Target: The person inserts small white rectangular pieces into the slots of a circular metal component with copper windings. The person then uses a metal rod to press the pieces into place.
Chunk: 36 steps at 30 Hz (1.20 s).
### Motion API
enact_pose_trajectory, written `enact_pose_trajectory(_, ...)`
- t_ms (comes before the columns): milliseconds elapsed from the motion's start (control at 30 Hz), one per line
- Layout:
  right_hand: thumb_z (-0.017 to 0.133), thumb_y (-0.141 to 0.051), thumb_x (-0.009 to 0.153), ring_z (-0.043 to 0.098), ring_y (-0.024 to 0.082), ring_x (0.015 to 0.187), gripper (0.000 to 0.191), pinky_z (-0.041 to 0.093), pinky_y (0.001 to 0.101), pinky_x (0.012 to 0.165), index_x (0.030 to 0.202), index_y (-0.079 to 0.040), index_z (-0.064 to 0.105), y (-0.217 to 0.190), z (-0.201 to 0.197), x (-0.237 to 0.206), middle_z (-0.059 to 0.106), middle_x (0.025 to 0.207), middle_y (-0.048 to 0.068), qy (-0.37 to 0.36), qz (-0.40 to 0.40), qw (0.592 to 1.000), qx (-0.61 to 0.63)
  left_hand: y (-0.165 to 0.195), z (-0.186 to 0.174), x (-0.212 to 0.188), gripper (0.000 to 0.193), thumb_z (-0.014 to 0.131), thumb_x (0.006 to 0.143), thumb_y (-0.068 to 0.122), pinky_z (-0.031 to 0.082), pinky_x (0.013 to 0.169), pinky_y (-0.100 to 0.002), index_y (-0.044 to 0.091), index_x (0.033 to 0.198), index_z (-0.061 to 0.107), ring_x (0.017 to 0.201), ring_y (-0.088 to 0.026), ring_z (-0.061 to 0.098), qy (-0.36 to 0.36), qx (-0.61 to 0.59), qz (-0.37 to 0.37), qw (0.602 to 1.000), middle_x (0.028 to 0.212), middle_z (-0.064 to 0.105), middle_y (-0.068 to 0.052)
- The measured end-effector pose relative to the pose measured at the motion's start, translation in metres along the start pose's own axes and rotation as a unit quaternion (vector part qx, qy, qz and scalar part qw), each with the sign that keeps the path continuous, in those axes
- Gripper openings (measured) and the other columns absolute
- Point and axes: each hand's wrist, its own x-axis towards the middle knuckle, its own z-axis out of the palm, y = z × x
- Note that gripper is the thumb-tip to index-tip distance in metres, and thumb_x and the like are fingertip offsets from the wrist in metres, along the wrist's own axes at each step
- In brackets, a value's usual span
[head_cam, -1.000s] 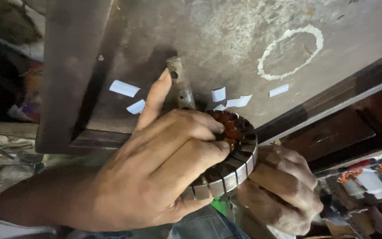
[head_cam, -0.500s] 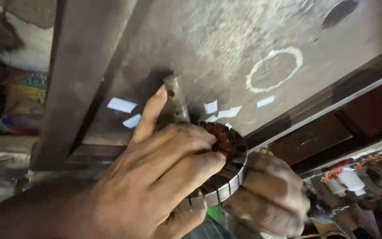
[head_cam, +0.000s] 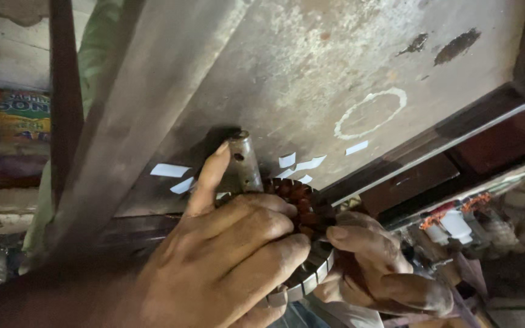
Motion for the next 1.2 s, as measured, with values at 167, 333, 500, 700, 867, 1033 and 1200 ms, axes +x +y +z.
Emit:
enact_pose_trajectory(167,0.08,-0.01,0.081,0.073,0.029,0.102,0.049,0.063,0.0452,0.086,0.114,-0.009,0.045,0.002,0.003,0.009,0.069,0.116,0.021,-0.014,0.007,1.0,-0.017,-0.004,0.003,-0.004,0.029,0.077,0.088,0.024,0.009,0.122,-0.072,0.005,0.107,0.067,0.107,-0.024,0.072,0.015,-0.018,0.007,1.0,0.098,0.068,-0.008)
enact_pose_trajectory(333,0.079,-0.011,0.079,0.072,0.029,0.098,0.052,0.062,0.0459,0.087,0.118,-0.008,0.046,0.0,0.0,0.015,0.069,0.112,0.019,-0.013,0.021,1.0,-0.019,-0.011,0.007,-0.006,0.023,0.077,0.096,0.025,0.01,0.123,-0.072,0.007,0.107,0.069,0.108,-0.02,0.072,0.012,0.007,0.026,1.0,0.099,0.068,-0.005)
enact_pose_trajectory(500,0.079,-0.012,0.077,0.072,0.028,0.095,0.055,0.06,0.0465,0.087,0.122,-0.007,0.047,-0.017,-0.014,0.029,0.068,0.109,0.017,-0.079,0.094,0.988,-0.09,-0.012,0.006,-0.007,0.023,0.077,0.096,0.023,0.009,0.123,-0.072,0.005,0.108,0.068,0.11,-0.02,0.071,0.008,-0.008,0.03,0.999,0.101,0.068,-0.006)
enact_pose_trajectory(700,0.071,0.006,0.087,0.077,0.021,0.092,0.049,0.064,0.0374,0.077,0.122,-0.015,0.046,0.0,-0.019,0.02,0.071,0.107,0.014,-0.071,0.021,0.993,-0.093,-0.01,0.005,-0.007,0.022,0.078,0.097,0.024,0.01,0.123,-0.071,0.007,0.107,0.069,0.11,-0.021,0.072,0.002,0.014,0.028,1.0,0.102,0.069,-0.006)
enact_pose_trajectory(867,0.071,0.001,0.082,0.075,0.026,0.084,0.039,0.06,0.0469,0.071,0.113,-0.014,0.055,0.0,-0.021,0.027,0.071,0.103,0.016,-0.111,0.058,0.986,-0.109,-0.01,0.003,-0.005,0.026,0.077,0.095,0.025,0.01,0.123,-0.071,0.005,0.109,0.067,0.108,-0.022,0.071,0.012,-0.009,0.026,1.0,0.103,0.068,-0.007)
enact_pose_trajectory(1033,0.076,-0.005,0.086,0.068,0.022,0.074,0.033,0.064,0.0346,0.063,0.107,-0.007,0.051,0.005,-0.006,0.042,0.064,0.11,0.022,-0.059,-0.022,0.998,-0.018,-0.005,0.004,-0.003,0.028,0.083,0.093,0.02,0.009,0.125,-0.071,0.006,0.111,0.067,0.107,-0.021,0.071,0.016,0.005,0.031,0.999,0.105,0.067,-0.006)
enact_pose_trajectory(1200,0.084,-0.013,0.081,0.059,0.012,0.064,0.026,0.062,0.0249,0.057,0.087,-0.003,0.06,0.002,0.013,0.042,0.056,0.105,0.017,-0.01,-0.126,0.987,-0.102,0.004,0.004,-0.005,0.042,0.085,0.082,0.022,0.003,0.124,-0.072,0.007,0.116,0.065,0.111,-0.021,0.069,-0.046,0.035,0.003,0.998,0.116,0.064,-0.008)
